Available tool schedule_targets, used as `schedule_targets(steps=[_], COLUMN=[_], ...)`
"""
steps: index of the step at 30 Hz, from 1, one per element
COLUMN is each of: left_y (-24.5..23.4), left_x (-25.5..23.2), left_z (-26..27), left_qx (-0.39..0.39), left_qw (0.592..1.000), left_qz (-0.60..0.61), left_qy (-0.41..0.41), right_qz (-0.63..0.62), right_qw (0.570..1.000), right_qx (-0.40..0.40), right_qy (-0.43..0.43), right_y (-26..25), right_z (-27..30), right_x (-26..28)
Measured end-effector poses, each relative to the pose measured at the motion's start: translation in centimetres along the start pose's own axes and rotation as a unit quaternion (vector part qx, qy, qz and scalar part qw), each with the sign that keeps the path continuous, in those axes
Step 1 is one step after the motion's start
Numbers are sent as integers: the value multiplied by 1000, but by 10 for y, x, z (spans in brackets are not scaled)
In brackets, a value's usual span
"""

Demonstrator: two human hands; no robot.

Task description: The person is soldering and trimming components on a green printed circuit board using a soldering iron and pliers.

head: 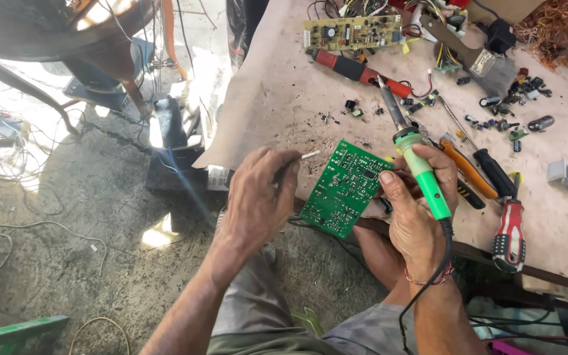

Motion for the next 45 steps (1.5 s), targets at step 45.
schedule_targets(steps=[45], left_y=[23], left_x=[-2], left_z=[-28], left_qx=[95], left_qw=[979], left_qz=[-166], left_qy=[67], right_qz=[269], right_qw=[942], right_qx=[135], right_qy=[-150], right_y=[-56], right_z=[18], right_x=[5])
Point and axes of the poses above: each hand's wrist, its own z-axis away from the middle knuckle, its own y-axis out of the palm, x = y × z, the point moved 6 cm from there along -z, towards the middle knuckle, and after that the axes turned 2 degrees about z, right-handed, at the moved point
